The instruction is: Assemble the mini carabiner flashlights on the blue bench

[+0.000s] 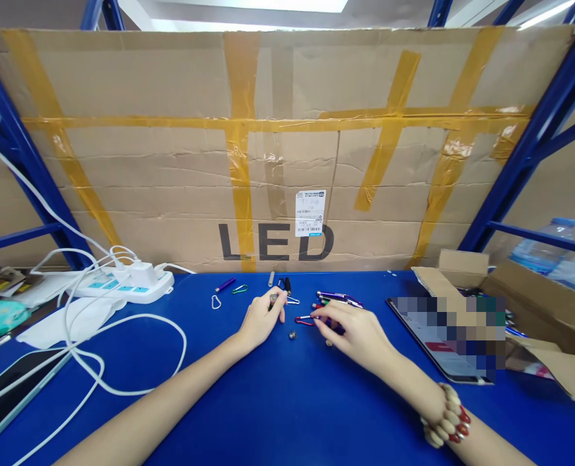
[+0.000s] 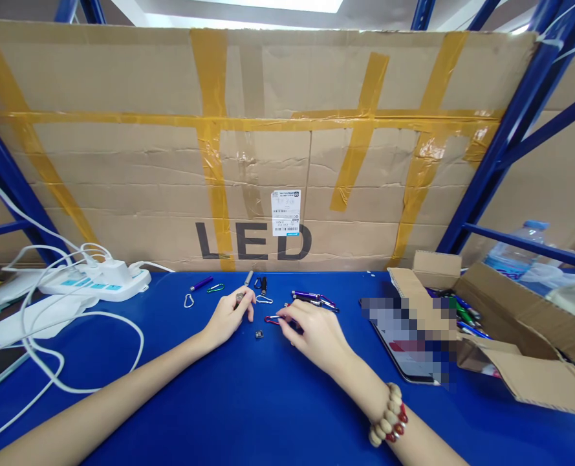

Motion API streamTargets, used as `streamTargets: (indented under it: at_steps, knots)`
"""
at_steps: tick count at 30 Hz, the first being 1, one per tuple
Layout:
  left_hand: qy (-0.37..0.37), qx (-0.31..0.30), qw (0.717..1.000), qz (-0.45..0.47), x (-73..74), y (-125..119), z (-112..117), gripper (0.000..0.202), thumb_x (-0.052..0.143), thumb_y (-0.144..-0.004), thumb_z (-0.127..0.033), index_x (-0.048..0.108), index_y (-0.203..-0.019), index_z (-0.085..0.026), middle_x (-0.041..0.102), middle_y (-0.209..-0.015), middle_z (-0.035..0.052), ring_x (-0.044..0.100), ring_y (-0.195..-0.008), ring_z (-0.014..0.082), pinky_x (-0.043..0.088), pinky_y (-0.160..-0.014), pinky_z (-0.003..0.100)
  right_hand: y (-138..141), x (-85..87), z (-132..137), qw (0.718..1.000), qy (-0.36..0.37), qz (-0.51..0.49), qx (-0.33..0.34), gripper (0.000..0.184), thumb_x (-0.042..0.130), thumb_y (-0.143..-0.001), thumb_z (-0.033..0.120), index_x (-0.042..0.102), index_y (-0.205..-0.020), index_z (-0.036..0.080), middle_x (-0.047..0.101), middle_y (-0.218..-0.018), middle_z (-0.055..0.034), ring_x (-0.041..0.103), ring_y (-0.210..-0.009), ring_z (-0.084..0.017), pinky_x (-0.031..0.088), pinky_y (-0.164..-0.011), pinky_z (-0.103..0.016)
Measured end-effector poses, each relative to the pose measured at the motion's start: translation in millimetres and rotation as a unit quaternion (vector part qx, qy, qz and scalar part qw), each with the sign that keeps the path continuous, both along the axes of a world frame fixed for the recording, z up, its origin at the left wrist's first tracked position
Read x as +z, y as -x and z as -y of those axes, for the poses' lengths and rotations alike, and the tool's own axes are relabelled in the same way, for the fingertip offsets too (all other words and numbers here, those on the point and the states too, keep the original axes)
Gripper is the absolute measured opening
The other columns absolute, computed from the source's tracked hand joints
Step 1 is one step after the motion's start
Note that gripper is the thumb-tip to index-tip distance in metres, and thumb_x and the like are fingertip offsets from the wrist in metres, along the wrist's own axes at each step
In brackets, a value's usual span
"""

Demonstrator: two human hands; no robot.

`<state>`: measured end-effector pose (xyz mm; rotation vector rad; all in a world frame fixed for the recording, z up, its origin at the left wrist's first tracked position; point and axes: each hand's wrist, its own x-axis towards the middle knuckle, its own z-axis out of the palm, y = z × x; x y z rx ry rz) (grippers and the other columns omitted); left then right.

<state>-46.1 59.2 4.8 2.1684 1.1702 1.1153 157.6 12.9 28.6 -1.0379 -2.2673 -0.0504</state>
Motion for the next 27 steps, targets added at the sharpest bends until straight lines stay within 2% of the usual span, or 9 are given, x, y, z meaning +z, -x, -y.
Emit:
streamTargets:
  at_steps: [4,7,9,11,13,17,20,24,27]
  knots:
    - [-0.048,0.023,0.998,-0.017,1.8,1,6,0.028,0.03,-0.091,-0.037,0.046,-0.078,-0.019,0.046,-0.047,-0.0076,0.046,-0.043,0.0111,0.032,-0.047,0.02,17,-5.8,4,0.997,0.016,0.069,0.039,0.023,0.058,-0.084,0.019,0.057,-0.106,0.023,0.055,-0.096,-0.0011,0.051,-0.089,-0.018,0.039,-0.081,-0.031]
    - [-0.147,-0.027,0.986,-0.074,-0.3,0,10,0.026,0.033,-0.089,-0.031,0.047,-0.071,-0.019,0.047,-0.049,-0.0057,0.047,-0.043,0.0103,0.029,-0.044,0.02,27,-9.0,6,0.993,0.014,0.111,0.044,0.02,0.063,-0.082,0.018,0.059,-0.101,0.024,0.054,-0.094,-0.0009,0.05,-0.087,-0.019,0.039,-0.08,-0.034]
    - [-0.253,-0.107,0.953,-0.125,-3.9,-3,14,0.028,0.034,-0.086,-0.027,0.045,-0.061,-0.018,0.045,-0.045,-0.0043,0.045,-0.039,0.0105,0.027,-0.041,0.022,31,-10.4,6,0.992,0.012,0.12,0.046,0.01,0.064,-0.08,0.015,0.062,-0.088,0.022,0.055,-0.09,-0.0009,0.05,-0.084,-0.019,0.04,-0.077,-0.034]
    - [-0.37,-0.173,0.9,-0.151,-7.5,-7,19,0.03,0.036,-0.081,-0.026,0.04,-0.052,-0.018,0.044,-0.042,-0.0024,0.043,-0.036,0.0114,0.025,-0.038,0.024,32,-11.3,5,0.992,0.021,0.11,0.053,0.01,0.063,-0.078,0.011,0.062,-0.081,0.02,0.057,-0.087,-0.001,0.051,-0.081,-0.019,0.041,-0.073,-0.033]
    - [-0.416,-0.217,0.872,-0.142,-9.5,-12,27,0.03,0.036,-0.078,-0.026,0.036,-0.049,-0.018,0.045,-0.041,-0.0018,0.043,-0.036,0.0116,0.026,-0.038,0.025,32,-12.3,4,0.993,0.04,0.088,0.063,0.013,0.062,-0.078,0.008,0.062,-0.085,0.019,0.059,-0.087,-0.0011,0.052,-0.08,-0.019,0.041,-0.071,-0.033]
    - [-0.314,-0.184,0.927,-0.087,-8.1,-20,42,0.026,0.037,-0.077,-0.024,0.039,-0.051,-0.018,0.045,-0.042,-0.003,0.043,-0.038,0.0102,0.026,-0.038,0.023,29,-16.3,2,0.994,0.072,0.019,0.079,0.019,0.062,-0.074,0.007,0.062,-0.089,0.018,0.061,-0.084,-0.0024,0.054,-0.077,-0.02,0.042,-0.07,-0.033]
    - [-0.232,-0.158,0.959,-0.041,-5.6,-20,45,0.028,0.037,-0.078,-0.023,0.034,-0.051,-0.018,0.036,-0.04,-0.0048,0.035,-0.035,0.0084,0.025,-0.039,0.022,26,-18.7,-1,0.989,0.095,-0.071,0.089,0.019,0.06,-0.072,0.011,0.061,-0.09,0.015,0.061,-0.079,-0.0046,0.056,-0.072,-0.019,0.046,-0.067,-0.032]
    - [-0.139,-0.074,0.986,0.052,-5.1,-17,39,0.034,0.034,-0.083,-0.027,0.024,-0.052,-0.017,0.025,-0.043,-0.0053,0.025,-0.036,0.0079,0.021,-0.04,0.023,16,-13.5,-6,0.961,0.155,-0.22,0.064,0.022,0.057,-0.074,0.027,0.061,-0.091,0.014,0.061,-0.075,-0.0048,0.058,-0.061,-0.017,0.05,-0.055,-0.027]
    - [-0.059,-0.04,0.995,0.067,-5.7,-18,34,0.032,0.035,-0.083,-0.032,0.027,-0.055,-0.018,0.026,-0.047,-0.0052,0.026,-0.041,0.0087,0.022,-0.042,0.023,1,-4.1,-12,0.945,0.169,-0.279,0.029,0.025,0.062,-0.072,0.035,0.063,-0.086,0.015,0.063,-0.076,-0.0052,0.06,-0.062,-0.018,0.052,-0.058,-0.027]
